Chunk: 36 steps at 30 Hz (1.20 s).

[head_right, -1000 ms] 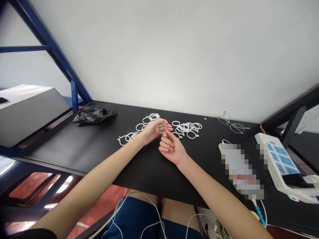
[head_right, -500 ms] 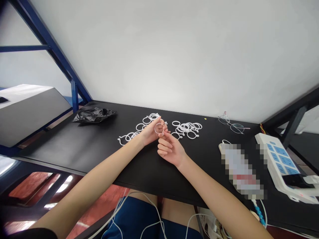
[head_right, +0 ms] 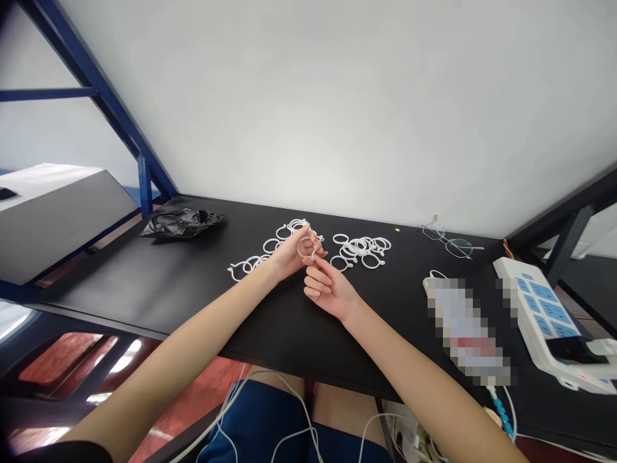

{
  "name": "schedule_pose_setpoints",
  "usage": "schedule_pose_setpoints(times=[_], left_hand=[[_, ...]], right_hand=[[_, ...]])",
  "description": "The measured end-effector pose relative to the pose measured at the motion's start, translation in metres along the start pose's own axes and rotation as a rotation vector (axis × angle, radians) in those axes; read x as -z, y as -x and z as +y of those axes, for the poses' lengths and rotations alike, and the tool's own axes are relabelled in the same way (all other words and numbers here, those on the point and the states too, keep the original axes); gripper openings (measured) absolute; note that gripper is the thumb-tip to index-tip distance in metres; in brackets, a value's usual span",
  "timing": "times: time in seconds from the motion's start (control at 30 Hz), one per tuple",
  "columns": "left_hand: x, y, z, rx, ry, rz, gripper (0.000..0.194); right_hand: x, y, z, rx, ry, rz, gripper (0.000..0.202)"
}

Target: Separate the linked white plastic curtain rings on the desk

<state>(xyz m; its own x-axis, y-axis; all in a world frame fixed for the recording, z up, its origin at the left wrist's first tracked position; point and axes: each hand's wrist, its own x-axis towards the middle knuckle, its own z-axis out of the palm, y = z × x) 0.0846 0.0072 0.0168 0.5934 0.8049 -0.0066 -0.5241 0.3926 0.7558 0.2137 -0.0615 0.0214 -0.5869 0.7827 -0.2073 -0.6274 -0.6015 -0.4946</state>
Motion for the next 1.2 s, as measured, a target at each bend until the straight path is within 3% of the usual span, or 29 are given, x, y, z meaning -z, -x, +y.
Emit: schedule_pose_setpoints(times=[0.23,0.67,0.93,1.03,1.2], left_hand=[[0.002,0.001,0.000,0.000,0.011,-0.026,0.038],[-0.004,0.000,-0.001,-0.098,-0.144,0.083,0.043],[-0.007,0.002,-0.001,-0.069,-0.106,0.044,0.039],[-0.008,0.002,-0.004,-0.132,-0.227,0.104,0.040],[-0.011,0.002,-0.007,-0.367,-0.469,0.229,0.052]], right_hand=[[0.000,0.000,0.000,0.023,-0.022,-0.003,0.038],[-0.002,-0.001,0.000,-0.006,-0.045,0.008,0.040],[-0.006,0.006,-0.004,0.077,-0.095,-0.006,0.038],[-0.006,0.006,-0.004,0.094,0.014,0.023,0.036],[-0.006,0.006,-0.002,0.003,0.078,0.018,0.037]])
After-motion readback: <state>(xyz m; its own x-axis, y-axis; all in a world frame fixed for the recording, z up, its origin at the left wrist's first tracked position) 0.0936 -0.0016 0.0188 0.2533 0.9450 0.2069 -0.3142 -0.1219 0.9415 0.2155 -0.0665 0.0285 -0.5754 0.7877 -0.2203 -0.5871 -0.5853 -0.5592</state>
